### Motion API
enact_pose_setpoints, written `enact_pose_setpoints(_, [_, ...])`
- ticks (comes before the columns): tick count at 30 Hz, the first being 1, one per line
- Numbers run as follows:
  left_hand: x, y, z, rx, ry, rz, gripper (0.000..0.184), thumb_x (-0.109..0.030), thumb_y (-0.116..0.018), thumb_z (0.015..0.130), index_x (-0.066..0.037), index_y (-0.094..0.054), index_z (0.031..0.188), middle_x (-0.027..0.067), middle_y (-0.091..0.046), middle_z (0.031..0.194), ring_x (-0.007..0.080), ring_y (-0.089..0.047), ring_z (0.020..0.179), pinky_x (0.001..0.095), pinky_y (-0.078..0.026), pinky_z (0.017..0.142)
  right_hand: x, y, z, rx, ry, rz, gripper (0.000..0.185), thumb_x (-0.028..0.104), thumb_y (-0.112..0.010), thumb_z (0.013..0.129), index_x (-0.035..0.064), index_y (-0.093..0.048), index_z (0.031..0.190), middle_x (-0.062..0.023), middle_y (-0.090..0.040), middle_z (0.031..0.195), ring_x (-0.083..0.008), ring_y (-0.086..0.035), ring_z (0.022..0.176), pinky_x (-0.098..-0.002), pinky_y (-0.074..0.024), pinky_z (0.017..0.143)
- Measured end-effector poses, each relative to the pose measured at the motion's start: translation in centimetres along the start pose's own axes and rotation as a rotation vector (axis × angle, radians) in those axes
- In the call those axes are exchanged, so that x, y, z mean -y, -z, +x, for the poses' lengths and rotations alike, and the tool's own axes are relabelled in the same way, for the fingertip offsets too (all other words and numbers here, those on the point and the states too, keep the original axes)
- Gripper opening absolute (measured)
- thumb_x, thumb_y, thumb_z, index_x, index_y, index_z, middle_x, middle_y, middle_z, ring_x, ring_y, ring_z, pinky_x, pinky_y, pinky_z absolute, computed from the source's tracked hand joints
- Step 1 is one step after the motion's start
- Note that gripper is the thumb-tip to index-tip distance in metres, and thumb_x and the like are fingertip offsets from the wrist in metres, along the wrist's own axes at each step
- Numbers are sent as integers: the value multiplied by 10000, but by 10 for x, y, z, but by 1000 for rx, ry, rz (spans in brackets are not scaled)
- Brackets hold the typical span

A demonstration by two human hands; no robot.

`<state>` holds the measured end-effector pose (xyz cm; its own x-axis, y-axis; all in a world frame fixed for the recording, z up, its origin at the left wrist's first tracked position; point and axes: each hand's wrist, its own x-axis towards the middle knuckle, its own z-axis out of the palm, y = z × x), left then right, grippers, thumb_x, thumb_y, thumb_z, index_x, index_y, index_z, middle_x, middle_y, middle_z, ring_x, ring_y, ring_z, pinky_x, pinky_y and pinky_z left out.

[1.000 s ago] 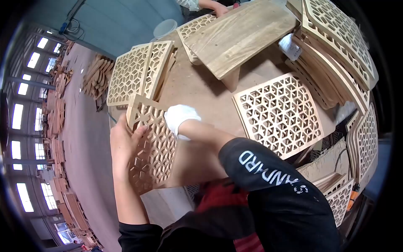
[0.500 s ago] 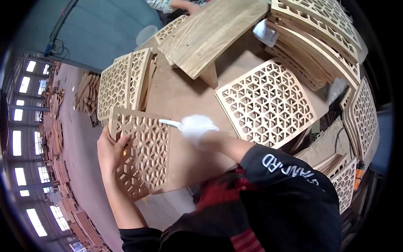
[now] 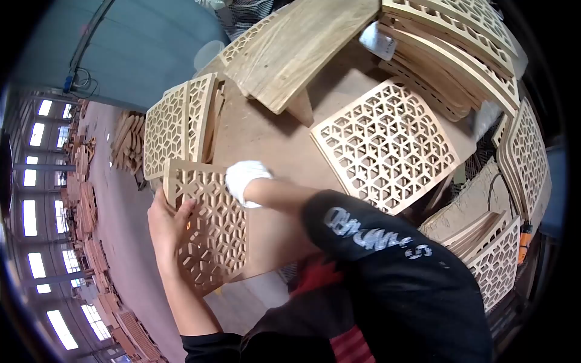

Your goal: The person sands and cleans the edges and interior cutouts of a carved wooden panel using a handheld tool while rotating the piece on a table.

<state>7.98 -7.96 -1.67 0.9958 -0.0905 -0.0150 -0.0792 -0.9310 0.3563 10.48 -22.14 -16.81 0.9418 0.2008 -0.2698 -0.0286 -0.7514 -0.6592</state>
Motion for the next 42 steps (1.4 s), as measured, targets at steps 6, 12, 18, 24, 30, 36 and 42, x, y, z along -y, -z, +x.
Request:
enact_pose_setpoints(6, [1,0,2,1,-20,-36,315,-84,-791,786,21,-614,1025,187,-680,723,319,-664,641,390,-518,662,-19,14,-14,77,35,-26,305,161,-473,972,48,-740,1066,-198,-725,947,-377,-707,876,-466,-558,806])
enact_pose_setpoints(12, [7,-3,2,-5,-20,-25,309,-83,-792,787,16,-618,1023,189,-682,730,314,-678,669,396,-514,660,-5,-8,17,90,-69,76,346,248,-478,971,23,-736,1023,-221,-717,987,-406,-696,889,-472,-550,809])
enact_pose_setpoints(18, [-2,1,2,10,-42,-27,306,-75,-787,788,18,-610,1020,208,-698,787,368,-683,715,413,-521,685,-20,19,-13,138,-146,148,332,214,-474,952,32,-740,1029,-221,-717,982,-408,-691,898,-477,-542,822])
enact_pose_setpoints(24, [5,-1,5,3,-31,-20,305,-82,-794,786,21,-600,998,214,-704,801,373,-695,744,415,-529,699,-5,3,11,92,-72,69,313,225,-498,957,55,-743,1051,-191,-723,1034,-389,-699,936,-467,-555,820])
enact_pose_setpoints(30, [3,0,5,13,-57,3,321,-89,-801,781,22,-601,1007,215,-697,780,369,-690,725,427,-519,681,-29,8,-8,140,-86,68,324,267,-525,955,45,-741,1052,-189,-726,1030,-374,-705,932,-465,-556,813])
enact_pose_setpoints(36, [1,0,6,12,-11,-25,318,-90,-798,784,21,-602,1009,197,-679,731,352,-670,677,416,-510,659,-1,-1,17,102,-40,37,287,132,-521,903,11,-733,1054,-209,-719,991,-397,-699,892,-474,-563,791])
enact_pose_setpoints(42, [1,-1,4,8,-27,38,307,-92,-796,789,19,-602,1000,179,-654,682,321,-649,629,401,-502,635,-27,16,-15,137,16,23,330,201,-471,973,19,-733,1062,-196,-722,976,-396,-698,887,-458,-559,801])
